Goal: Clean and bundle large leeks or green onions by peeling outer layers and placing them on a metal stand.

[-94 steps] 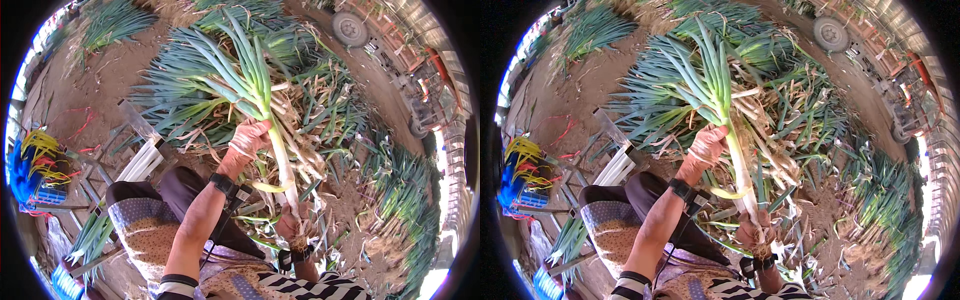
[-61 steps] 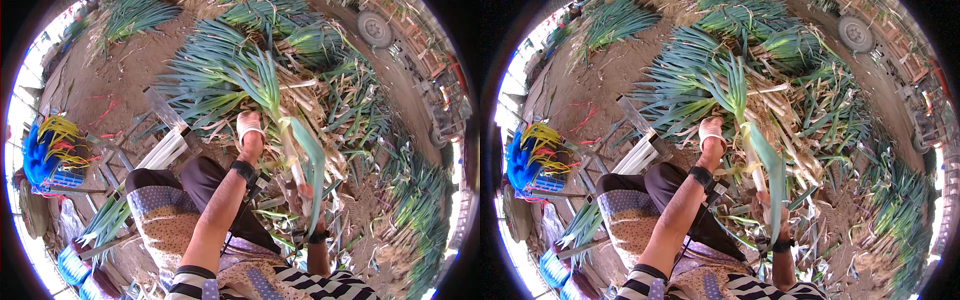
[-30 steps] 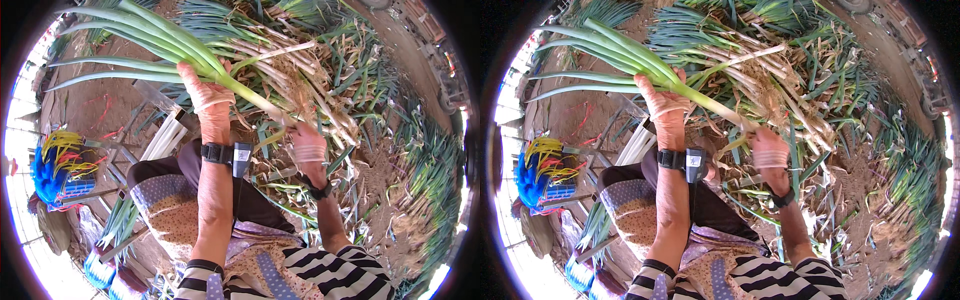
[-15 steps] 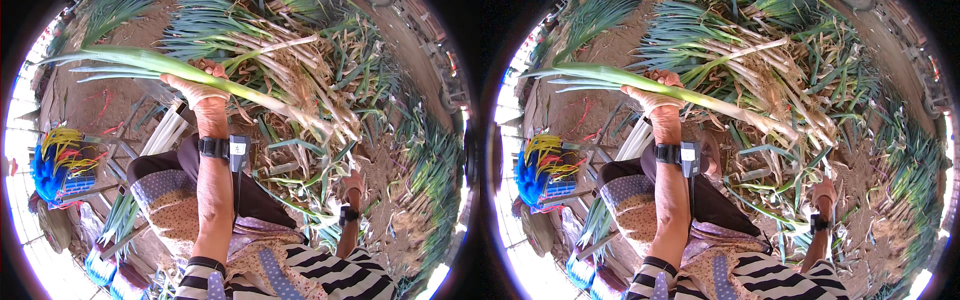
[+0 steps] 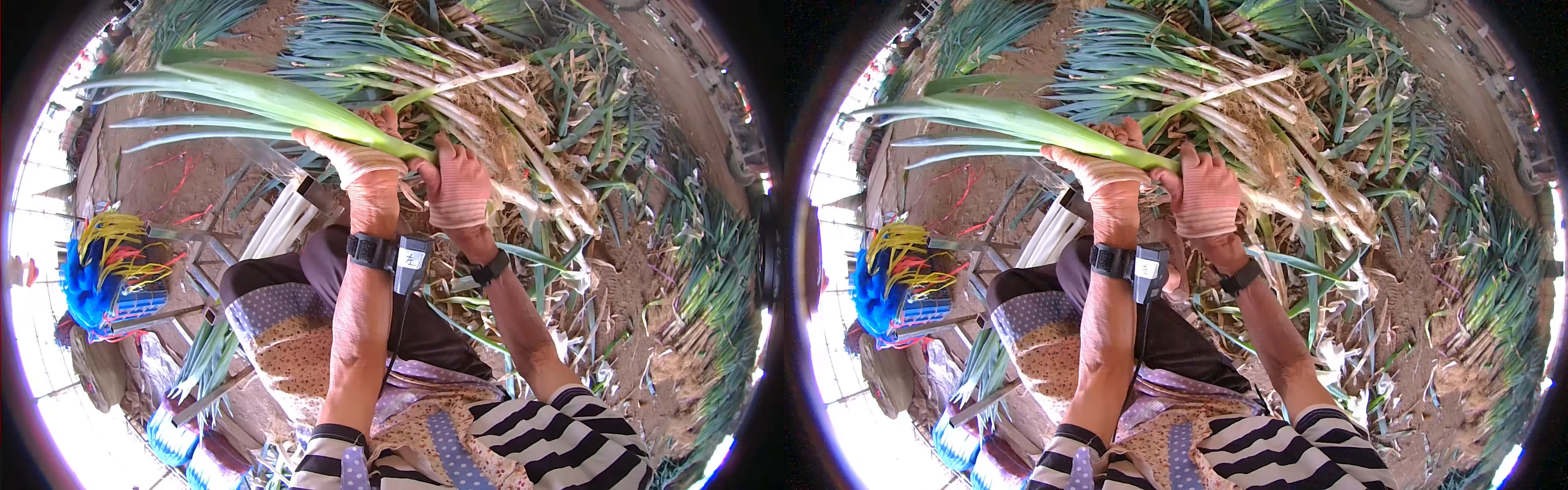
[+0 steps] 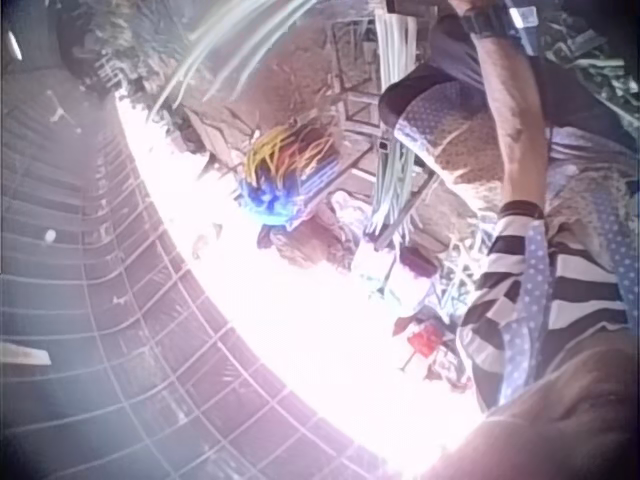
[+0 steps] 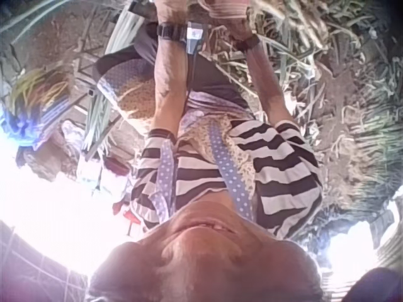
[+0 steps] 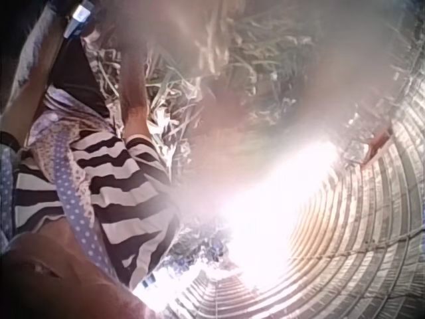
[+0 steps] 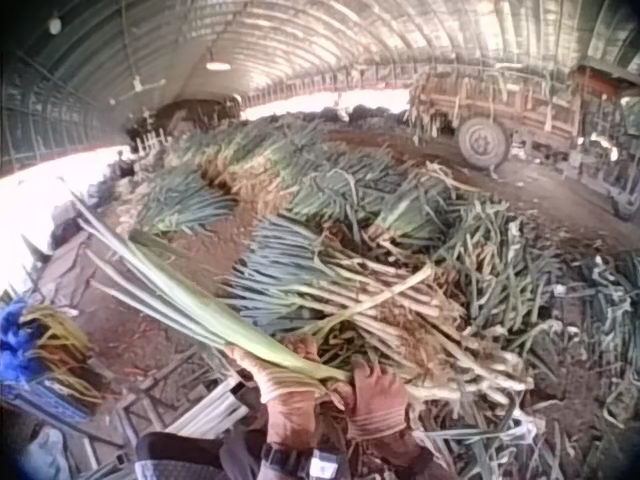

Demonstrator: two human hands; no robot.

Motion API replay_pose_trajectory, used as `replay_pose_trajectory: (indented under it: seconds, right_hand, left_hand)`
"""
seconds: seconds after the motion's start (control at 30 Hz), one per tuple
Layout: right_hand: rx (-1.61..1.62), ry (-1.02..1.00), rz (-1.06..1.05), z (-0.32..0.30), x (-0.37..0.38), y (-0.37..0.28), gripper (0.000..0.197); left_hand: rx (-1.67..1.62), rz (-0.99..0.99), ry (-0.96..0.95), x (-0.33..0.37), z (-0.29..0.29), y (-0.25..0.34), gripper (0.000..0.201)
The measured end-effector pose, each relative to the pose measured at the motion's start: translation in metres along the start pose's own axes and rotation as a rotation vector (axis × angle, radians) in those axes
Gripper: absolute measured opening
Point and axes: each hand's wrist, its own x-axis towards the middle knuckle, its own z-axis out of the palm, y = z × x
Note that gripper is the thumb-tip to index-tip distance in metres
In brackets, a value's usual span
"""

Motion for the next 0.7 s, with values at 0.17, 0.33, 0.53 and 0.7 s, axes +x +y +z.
replay_pose_trajectory:
  seconds: [0.17,0.33,0.53,0.7]
  right_hand:
    - [0.365,-0.202,0.171,-0.014,0.003,-0.002,0.024]
    - [0.348,-0.272,0.118,0.037,0.013,0.045,0.026]
    - [0.502,-1.073,0.855,0.037,0.034,0.054,0.056]
    - [0.572,-0.404,0.935,-0.024,0.013,0.027,0.052]
  left_hand:
    - [0.017,-0.093,-0.262,0.008,-0.012,0.006,0.069]
    - [0.074,-0.103,-0.501,0.009,-0.014,-0.004,0.038]
    - [-0.106,-0.321,-0.845,-0.001,-0.012,-0.008,0.018]
    - [-0.055,-0.219,-0.514,0.005,-0.014,0.01,0.038]
